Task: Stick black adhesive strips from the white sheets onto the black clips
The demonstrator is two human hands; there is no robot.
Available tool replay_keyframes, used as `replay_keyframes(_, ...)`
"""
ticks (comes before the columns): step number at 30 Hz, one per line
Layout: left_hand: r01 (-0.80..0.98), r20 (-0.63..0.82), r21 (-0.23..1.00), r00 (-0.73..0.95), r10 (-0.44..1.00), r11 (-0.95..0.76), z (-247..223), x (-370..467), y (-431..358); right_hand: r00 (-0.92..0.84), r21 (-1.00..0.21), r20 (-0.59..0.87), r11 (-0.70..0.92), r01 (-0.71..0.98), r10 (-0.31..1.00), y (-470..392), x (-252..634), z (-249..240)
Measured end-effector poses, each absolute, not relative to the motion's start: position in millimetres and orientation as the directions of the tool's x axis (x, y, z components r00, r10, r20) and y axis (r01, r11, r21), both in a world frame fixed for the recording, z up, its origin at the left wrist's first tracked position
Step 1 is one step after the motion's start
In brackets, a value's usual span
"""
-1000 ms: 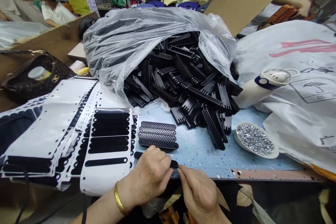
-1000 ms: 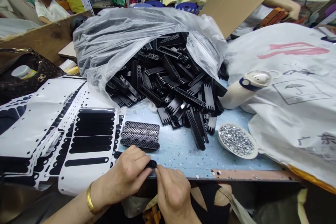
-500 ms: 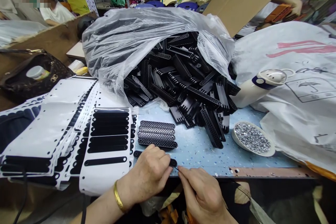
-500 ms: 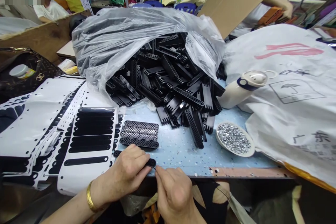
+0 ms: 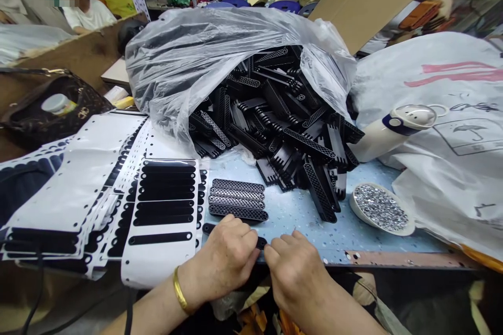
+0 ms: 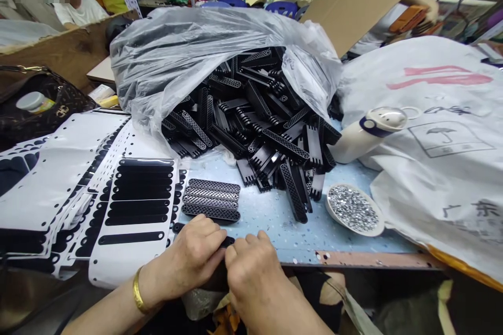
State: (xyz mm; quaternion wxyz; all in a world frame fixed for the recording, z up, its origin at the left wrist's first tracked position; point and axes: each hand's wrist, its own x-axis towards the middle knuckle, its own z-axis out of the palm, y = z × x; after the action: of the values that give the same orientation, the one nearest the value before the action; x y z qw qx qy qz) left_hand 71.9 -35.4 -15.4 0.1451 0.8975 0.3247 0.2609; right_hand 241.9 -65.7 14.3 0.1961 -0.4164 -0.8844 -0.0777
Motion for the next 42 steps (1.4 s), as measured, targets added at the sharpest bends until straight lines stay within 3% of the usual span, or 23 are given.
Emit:
replay_keyframes(2, 0.508, 0.393, 0.427, 0.642, 0.659, -0.749, -19, 73, -36, -0.681, 0.093, 0.328, 0.695, 0.713, 0.655, -63, 239, 14)
replay_keyframes(4, 0.504, 0.403, 0.431, 0.634, 0.66, -0.748, -20, 73, -36, -0.727, 0.131, 0.278, 0.725, 0.676, 0.628, -64, 239, 11)
replay_keyframes(10, 0.505, 0.391, 0.43, 0.643, 0.658, -0.748, -12, 72, -36, -0.481, -0.093, 0.534, 0.614, 0.784, 0.695, -81, 251, -7)
replay_keyframes(18, 0.496, 0.394, 0.436, 0.645, 0.655, -0.751, -7, 73, -34, -0.214, -0.337, 0.592, 0.48, 0.81, 0.777, -90, 242, -13)
replay_keyframes(37, 0.454, 0.383, 0.542, 0.615, 0.689, -0.707, -6, 74, -36, -0.186, -0.404, 0.604, 0.499, 0.767, 0.775, -89, 243, -18)
replay_keyframes(42, 0.434, 0.396, 0.548, 0.619, 0.678, -0.715, -9, 73, -36, -0.102, -0.421, 0.584, 0.408, 0.81, 0.805, -101, 272, -22)
